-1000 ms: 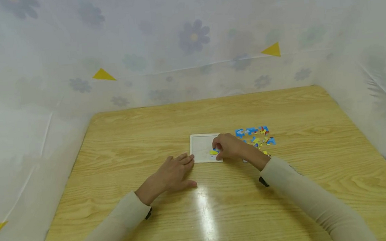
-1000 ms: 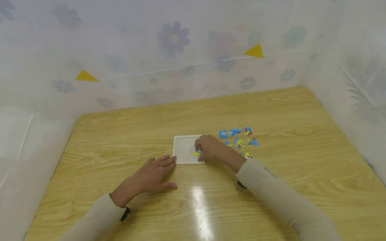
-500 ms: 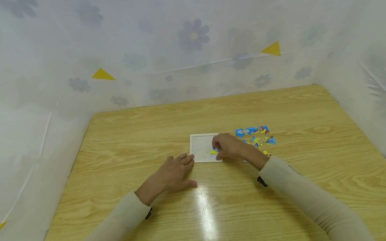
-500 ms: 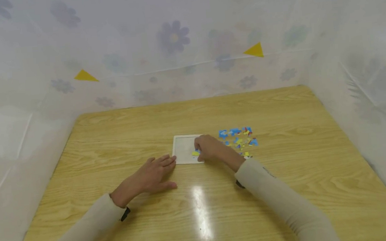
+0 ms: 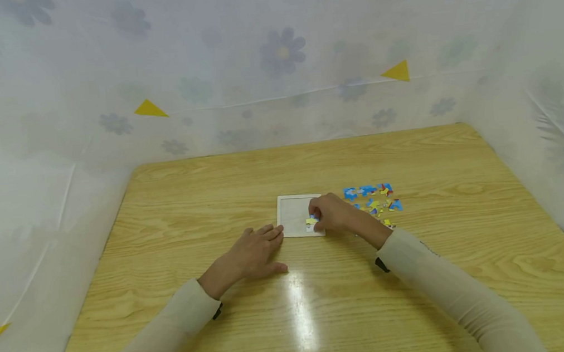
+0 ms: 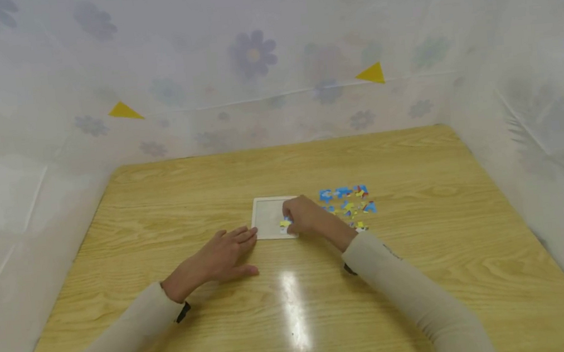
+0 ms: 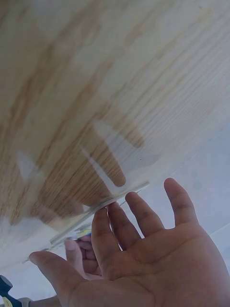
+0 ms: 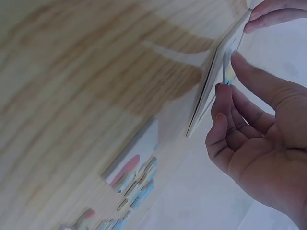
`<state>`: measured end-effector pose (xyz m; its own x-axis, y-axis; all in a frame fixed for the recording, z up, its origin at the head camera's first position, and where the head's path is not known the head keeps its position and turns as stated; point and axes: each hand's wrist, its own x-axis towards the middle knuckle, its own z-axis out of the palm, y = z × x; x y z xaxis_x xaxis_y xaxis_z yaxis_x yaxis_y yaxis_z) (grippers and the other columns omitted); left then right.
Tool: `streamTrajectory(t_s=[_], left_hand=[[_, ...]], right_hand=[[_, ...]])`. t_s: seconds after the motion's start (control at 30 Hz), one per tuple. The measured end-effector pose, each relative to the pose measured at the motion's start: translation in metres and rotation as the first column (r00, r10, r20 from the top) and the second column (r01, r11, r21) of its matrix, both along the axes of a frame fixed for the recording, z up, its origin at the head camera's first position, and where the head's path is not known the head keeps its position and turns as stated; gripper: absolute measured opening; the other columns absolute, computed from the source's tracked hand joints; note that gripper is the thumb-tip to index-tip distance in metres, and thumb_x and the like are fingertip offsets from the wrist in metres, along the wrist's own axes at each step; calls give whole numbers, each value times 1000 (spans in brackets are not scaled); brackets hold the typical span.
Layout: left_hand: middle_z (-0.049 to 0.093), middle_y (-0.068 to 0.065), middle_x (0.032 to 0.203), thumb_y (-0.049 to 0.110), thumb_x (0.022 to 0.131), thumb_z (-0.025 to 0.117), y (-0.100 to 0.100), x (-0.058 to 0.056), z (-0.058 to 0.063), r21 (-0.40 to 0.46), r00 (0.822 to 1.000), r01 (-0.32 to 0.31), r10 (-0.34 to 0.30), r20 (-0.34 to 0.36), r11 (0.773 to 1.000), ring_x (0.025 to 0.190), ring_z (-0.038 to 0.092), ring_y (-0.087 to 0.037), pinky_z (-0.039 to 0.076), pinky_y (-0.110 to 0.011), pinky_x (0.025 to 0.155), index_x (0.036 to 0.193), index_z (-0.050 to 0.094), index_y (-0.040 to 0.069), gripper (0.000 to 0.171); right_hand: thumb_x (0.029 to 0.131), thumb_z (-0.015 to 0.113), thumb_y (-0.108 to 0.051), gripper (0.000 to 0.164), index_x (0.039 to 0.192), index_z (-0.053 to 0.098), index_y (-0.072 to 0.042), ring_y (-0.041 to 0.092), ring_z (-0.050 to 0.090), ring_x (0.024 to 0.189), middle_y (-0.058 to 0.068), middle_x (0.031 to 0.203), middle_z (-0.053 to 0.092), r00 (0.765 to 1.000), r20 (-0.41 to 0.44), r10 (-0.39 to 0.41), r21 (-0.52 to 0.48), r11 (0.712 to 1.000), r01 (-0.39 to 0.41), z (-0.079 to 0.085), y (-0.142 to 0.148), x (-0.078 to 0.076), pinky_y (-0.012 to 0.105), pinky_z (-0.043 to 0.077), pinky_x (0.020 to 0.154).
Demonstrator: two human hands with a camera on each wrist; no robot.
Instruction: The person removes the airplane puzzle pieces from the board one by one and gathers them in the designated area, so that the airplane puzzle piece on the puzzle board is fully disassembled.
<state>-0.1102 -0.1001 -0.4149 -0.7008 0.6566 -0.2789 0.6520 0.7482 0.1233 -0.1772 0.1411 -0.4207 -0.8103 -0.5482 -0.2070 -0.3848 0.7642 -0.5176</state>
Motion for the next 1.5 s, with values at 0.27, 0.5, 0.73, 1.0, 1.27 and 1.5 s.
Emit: streamTrajectory(t_s=[0.27,0.5,0.73,1.0,1.27,1.5], left_hand=[[34,-6,154,58,90,51,0,0,1,-17,1000,1,-1,0,1000,142,31,-26,34,-56,106,143,42,6,75],[34,-7,154,57,90,52,0,1,2,1,1000,-2,2,9,1000,143,31,-27,33,-57,106,143,41,5,76],[35,-8,153,57,90,53,-1,1,3,5,1000,6,-6,3,1000,142,32,-29,33,-57,105,143,42,5,75],[33,-8,154,58,90,52,-1,1,3,5,1000,3,-3,16,1000,142,30,-29,32,-58,107,143,41,5,76],[33,-7,154,58,90,51,-1,0,1,6,1000,2,-2,13,1000,143,30,-29,32,-58,106,144,40,5,77],[33,-8,154,57,90,52,0,0,2,9,1000,5,-5,17,1000,142,30,-29,33,-59,105,144,41,5,75]], right_hand=[[94,57,-7,8,93,64,-5,13,57,74,7,87,67,1000,-13,6,-84,996,-7,3,4,-2,26,48,66],[96,53,-6,10,92,61,-3,14,56,74,9,87,65,999,20,39,-130,991,-36,9,11,-3,26,46,66],[97,52,-9,12,93,61,-3,14,50,69,8,85,62,997,64,39,-118,992,-31,20,25,-4,28,43,66],[97,51,-6,13,92,61,-1,19,57,70,9,85,63,993,112,21,-76,997,-12,29,45,-7,27,47,65],[98,48,-7,14,91,60,-3,19,55,66,12,83,62,993,117,19,-35,999,-15,33,73,-9,28,44,64],[98,48,-7,16,92,61,-1,23,62,69,12,85,64,989,151,5,-6,1000,-4,34,97,-9,30,48,64]])
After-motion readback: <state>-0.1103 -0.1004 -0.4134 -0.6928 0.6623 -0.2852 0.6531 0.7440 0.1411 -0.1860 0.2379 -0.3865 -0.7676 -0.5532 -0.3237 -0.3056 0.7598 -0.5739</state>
